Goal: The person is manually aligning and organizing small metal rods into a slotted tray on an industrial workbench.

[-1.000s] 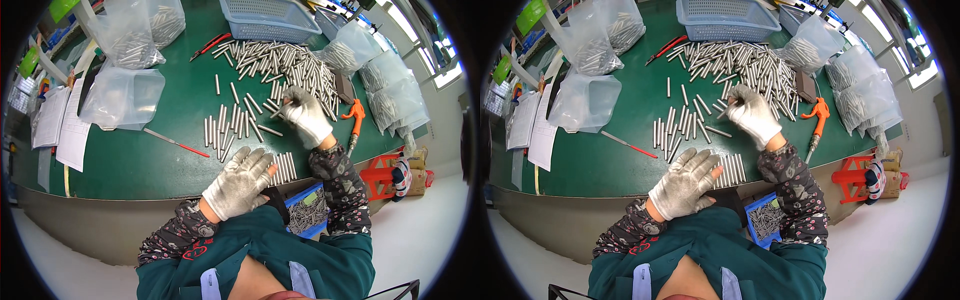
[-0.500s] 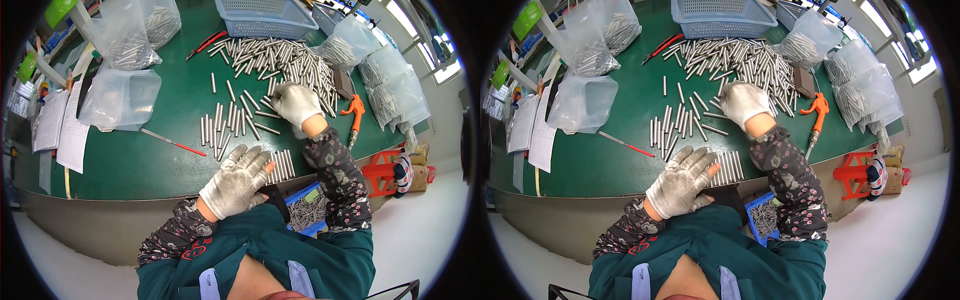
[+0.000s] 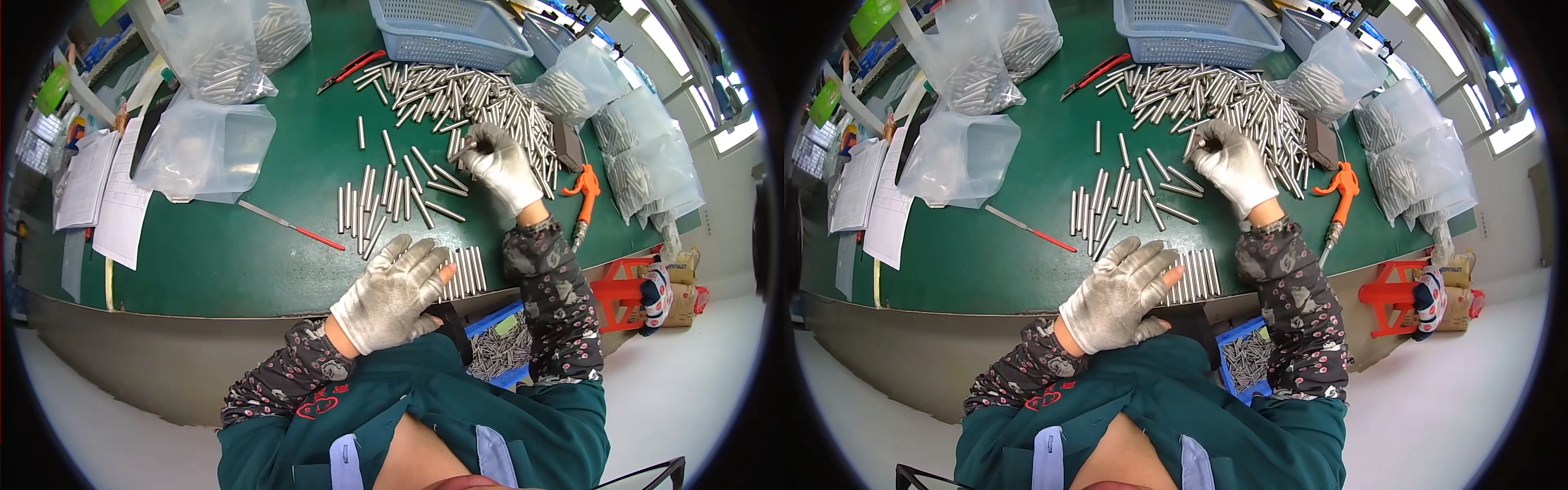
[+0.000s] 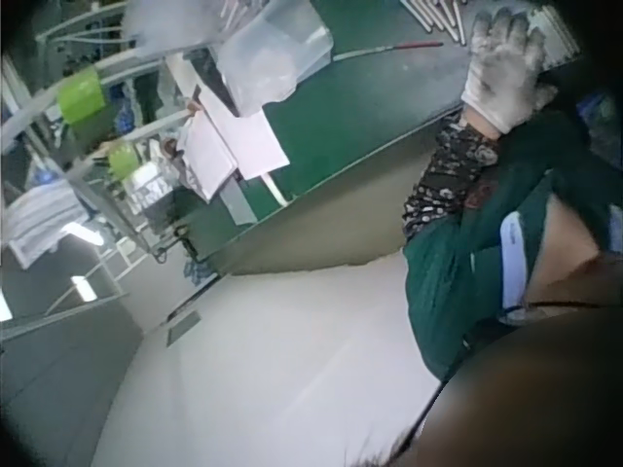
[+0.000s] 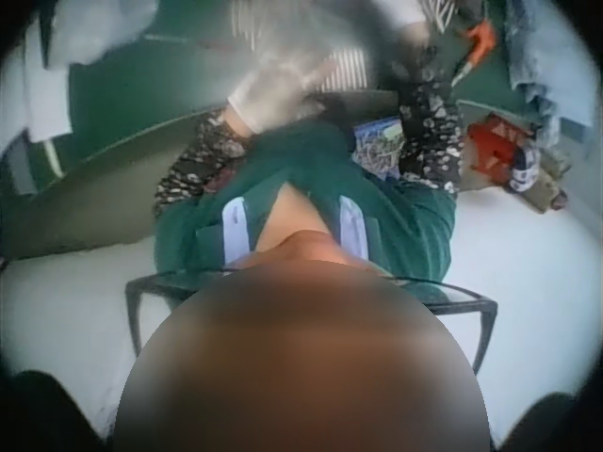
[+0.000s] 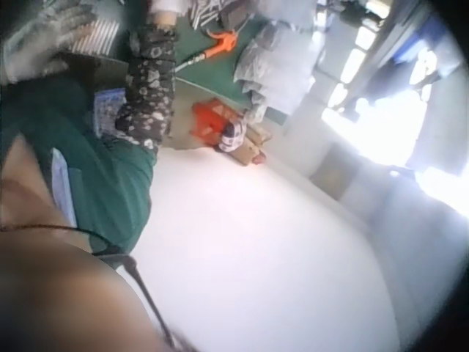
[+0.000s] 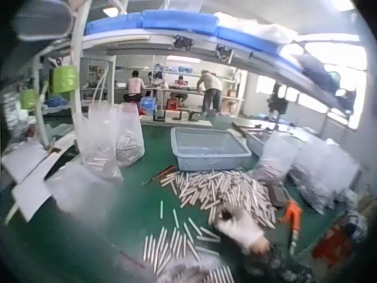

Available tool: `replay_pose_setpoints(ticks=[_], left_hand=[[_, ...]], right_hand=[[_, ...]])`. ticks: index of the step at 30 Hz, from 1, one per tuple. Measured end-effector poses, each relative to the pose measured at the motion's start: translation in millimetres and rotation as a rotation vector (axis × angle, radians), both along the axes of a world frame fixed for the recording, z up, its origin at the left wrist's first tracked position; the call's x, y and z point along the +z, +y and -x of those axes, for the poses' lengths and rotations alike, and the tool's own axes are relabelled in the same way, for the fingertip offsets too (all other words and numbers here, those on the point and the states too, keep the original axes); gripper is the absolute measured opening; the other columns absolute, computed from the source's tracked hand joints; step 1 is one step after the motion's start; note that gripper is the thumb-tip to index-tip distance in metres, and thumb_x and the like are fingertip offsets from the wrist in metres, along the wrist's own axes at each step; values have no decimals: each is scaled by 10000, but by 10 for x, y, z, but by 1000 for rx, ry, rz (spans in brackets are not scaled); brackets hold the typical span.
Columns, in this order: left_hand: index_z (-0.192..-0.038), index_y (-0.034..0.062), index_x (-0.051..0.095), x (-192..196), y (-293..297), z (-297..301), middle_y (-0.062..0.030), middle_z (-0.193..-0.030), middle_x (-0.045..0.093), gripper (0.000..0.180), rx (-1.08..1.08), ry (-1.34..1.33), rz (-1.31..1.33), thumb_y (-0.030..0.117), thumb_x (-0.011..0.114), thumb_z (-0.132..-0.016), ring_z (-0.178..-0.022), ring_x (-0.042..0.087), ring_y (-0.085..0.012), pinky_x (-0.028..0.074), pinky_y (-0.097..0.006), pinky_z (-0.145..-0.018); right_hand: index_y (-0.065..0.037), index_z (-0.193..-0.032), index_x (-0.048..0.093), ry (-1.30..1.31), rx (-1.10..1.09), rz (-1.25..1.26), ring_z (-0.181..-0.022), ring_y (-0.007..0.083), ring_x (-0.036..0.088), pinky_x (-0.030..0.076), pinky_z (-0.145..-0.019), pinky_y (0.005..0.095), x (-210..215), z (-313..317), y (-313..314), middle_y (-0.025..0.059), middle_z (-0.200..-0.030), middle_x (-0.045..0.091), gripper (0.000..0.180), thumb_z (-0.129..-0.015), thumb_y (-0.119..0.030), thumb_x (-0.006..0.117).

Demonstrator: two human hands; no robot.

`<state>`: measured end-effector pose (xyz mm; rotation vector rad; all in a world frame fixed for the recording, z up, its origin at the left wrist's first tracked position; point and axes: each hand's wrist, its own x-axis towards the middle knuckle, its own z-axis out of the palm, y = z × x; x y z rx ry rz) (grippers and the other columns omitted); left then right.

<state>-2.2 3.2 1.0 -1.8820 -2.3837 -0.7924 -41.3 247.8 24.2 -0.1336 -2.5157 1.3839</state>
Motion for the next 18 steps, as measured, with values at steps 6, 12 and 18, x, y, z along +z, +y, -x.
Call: replay_pose_setpoints(ticks=[6, 12, 18], left_hand=[[-1266, 60, 497, 4, 8, -4, -152, -1287, 509, 762, 8, -19, -5, 389, 757, -630, -1236, 456, -314, 314, -484, -1065], [-1251, 55, 504, 30, 7, -22, -145, -1279, 513, 742, 19, -25, -15, 379, 756, -633, -1232, 459, -310, 321, -487, -1058], [-1259, 53, 493, -1, 11, -14, -150, -1274, 512, 753, 12, -36, -4, 373, 760, -633, -1230, 459, -317, 323, -490, -1055]], right_hand=[[-52, -934, 659, 134, -172, -650, -778, 214, 634, 505, -709, 304, -129, -191, -7, 89, -837, 645, 177, -761, -61, 619], [-58, -1008, 669, -18, 92, -800, -829, 306, 601, 493, -741, 400, 73, -245, -102, 120, -891, 633, 314, -718, -173, 635], [-30, -976, 633, -37, 111, -876, -857, 340, 602, 472, -763, 436, 110, -301, -422, 182, -838, 603, 360, -707, -268, 658]])
